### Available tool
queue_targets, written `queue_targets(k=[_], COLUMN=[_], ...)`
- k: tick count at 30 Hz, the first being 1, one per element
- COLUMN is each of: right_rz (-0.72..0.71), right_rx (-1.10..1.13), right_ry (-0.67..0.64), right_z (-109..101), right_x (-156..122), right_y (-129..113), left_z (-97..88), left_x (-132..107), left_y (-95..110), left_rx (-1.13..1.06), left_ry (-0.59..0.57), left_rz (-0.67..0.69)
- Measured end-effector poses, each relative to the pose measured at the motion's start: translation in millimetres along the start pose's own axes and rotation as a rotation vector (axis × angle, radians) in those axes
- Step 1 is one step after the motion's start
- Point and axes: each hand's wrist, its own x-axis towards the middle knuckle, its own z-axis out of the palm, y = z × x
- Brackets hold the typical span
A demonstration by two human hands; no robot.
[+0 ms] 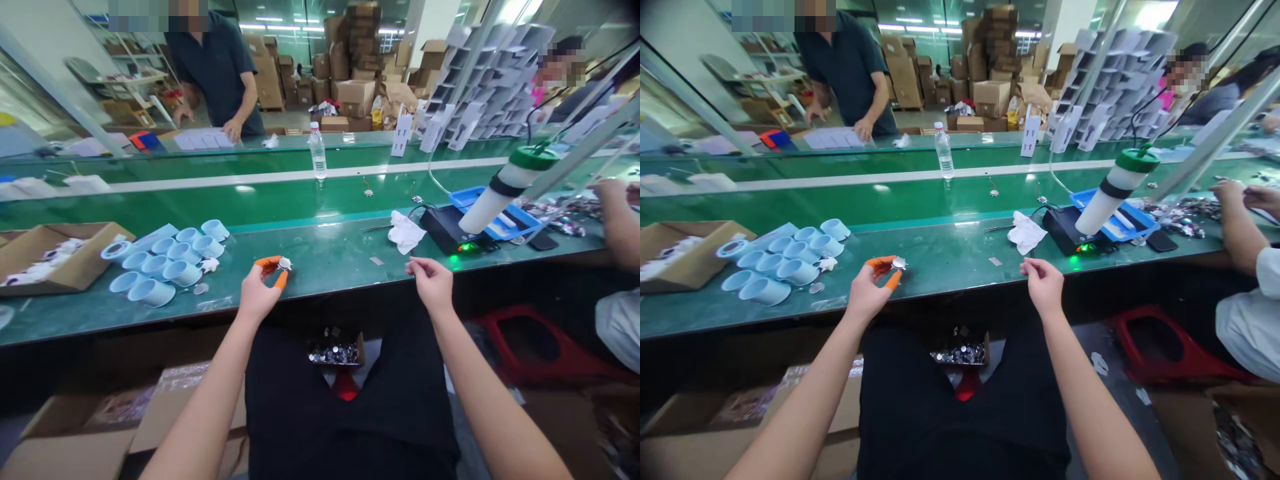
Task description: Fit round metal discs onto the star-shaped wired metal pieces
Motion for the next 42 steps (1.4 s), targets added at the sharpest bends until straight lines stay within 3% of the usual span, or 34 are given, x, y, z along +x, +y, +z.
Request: queue_targets(k=[3, 5, 9, 14, 22, 30, 32, 37, 40, 42], right_rz=[0.306, 0.425, 0.488, 0.478, 0.381, 0.336, 0.220, -0.351, -0.426, -0.425], right_rx=[0.429, 0.634, 0.819, 0.795, 0.387, 0.203, 0.109, -0.487, -0.786, -0.866], right_ry=[-0.202, -0.325, -0.448, -0.415, -0.170, -0.184, -0.199, -0.275, -0.335, -0.357], right_z=[1.2, -1.0, -4.4, -4.5, 4.5, 13.1, 15.3, 27.3, 37.4, 41.9], right_x=[-26.9, -41.4, -62.4, -72.5, -68.4, -59.1, -49.8, -20.6, -12.7, -14.1], right_y=[-9.3, -22.0, -48.3, -57.7, -17.1, 8.1, 12.9, 11.1, 6.9, 5.8], left_z=[-12.2, -19.5, -26.7, -31.5, -29.2, -27.7, -28.0, -26.8, -24.1, -20.6], left_x=[10.4, 14.7, 17.3, 6.5, -26.2, -46.6, -47.0, -42.9, -42.5, -45.6], left_y=[-14.4, -26.4, -48.4, -50.7, -32.2, -35.0, -39.0, -41.9, -37.3, -32.6], left_rx=[0.420, 0.569, 0.650, 0.681, 0.631, 0.578, 0.575, 0.578, 0.580, 0.567], left_ry=[-0.083, -0.139, -0.180, -0.081, 0.026, -0.009, -0.020, -0.029, -0.014, -0.020], left_rz=[-0.034, 0.010, 0.142, 0.258, 0.397, 0.372, 0.372, 0.371, 0.356, 0.364])
